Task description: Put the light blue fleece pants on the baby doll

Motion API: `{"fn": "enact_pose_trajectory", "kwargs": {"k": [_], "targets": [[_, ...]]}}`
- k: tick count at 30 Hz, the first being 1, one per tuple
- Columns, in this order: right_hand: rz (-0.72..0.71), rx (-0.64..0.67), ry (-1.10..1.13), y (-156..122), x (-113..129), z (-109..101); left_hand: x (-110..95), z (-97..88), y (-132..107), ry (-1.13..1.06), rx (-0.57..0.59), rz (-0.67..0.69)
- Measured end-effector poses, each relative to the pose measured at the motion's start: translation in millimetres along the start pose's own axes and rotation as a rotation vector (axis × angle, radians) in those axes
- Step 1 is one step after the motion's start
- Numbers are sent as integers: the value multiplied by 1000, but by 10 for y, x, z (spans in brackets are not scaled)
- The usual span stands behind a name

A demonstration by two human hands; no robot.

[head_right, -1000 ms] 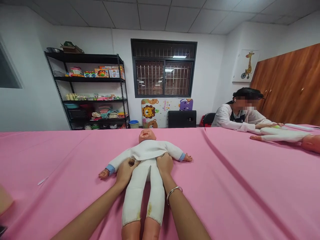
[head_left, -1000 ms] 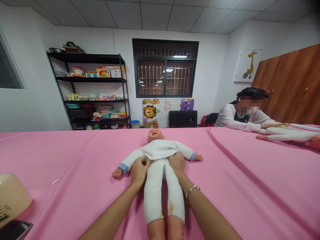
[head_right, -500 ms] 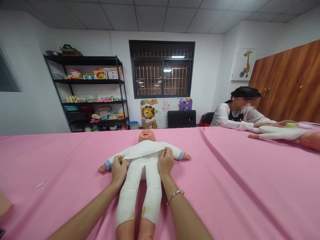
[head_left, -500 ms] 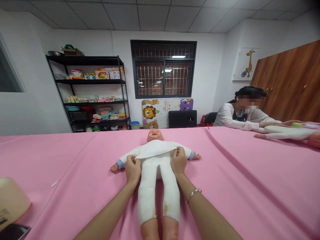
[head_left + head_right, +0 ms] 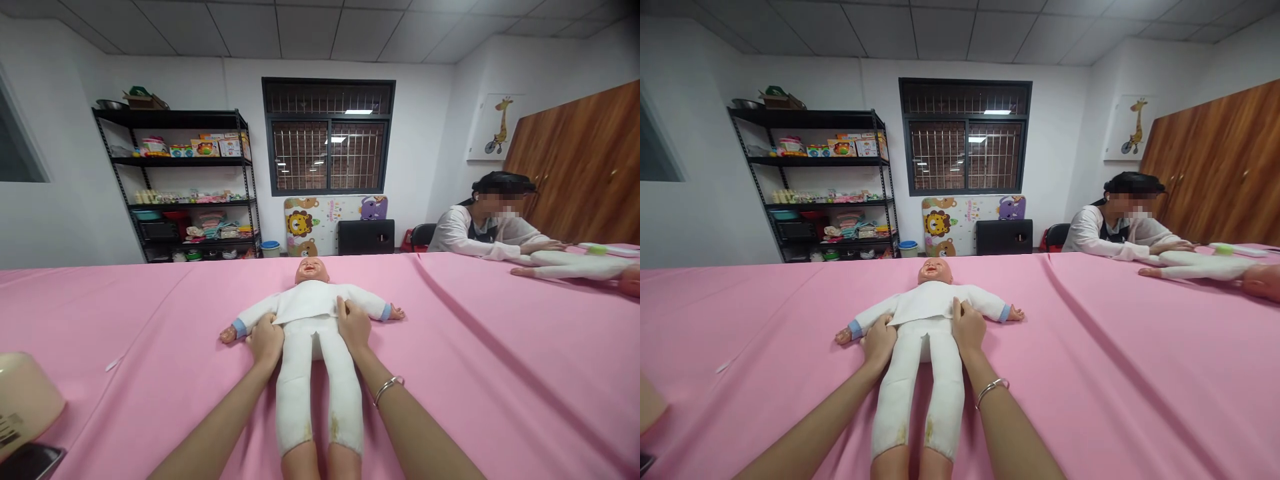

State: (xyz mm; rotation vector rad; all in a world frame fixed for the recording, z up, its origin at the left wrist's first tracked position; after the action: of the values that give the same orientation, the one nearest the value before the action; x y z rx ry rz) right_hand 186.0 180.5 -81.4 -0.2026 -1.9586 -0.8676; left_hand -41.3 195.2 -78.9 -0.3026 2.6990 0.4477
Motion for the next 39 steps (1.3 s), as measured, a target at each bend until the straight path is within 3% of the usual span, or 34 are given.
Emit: {"fn": "enact_pose_trajectory", "kwargs": {"k": [3,6,8,10,13,17,24,32,39], "targets": [[27,-119,115,2,-31,-61,-4,-84,-33,-165,-159,42],[-69,-153,210,18,19,-71,-156,-220,-154,-360,-302,310],[-192,-76,215,24,99,-29,-285,-266,-248,-439,-275,512],[-238,37,191,23,143,35,-367,-244,-293,-457,-160,605],[-109,116,156,20,87,87,-341,-165,-248,-468,-52,517],[47,84,39,6,-14,61,-223,-83,-162,-402,-56,346],[137,61,-86,4,-79,31,-219,-59,-166,-305,-25,313],[132,39,52,45,-230,57,-236,-24,-174,-312,-32,346],[166,74,412,-78,-287,-71,-246,22,-225,-280,22,402]]}}
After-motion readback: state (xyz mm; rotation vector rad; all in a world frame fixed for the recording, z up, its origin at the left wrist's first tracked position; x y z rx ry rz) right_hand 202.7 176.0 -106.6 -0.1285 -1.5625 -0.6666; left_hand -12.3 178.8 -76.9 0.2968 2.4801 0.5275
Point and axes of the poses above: each hand's wrist, its own y-axis towards the middle knuckle, its own z-axis out of the palm, x = y × z, the point moved 5 cm from there along y, towards the middle knuckle, and after that the axes turned 14 degrees about y, right-handed, at the moved point
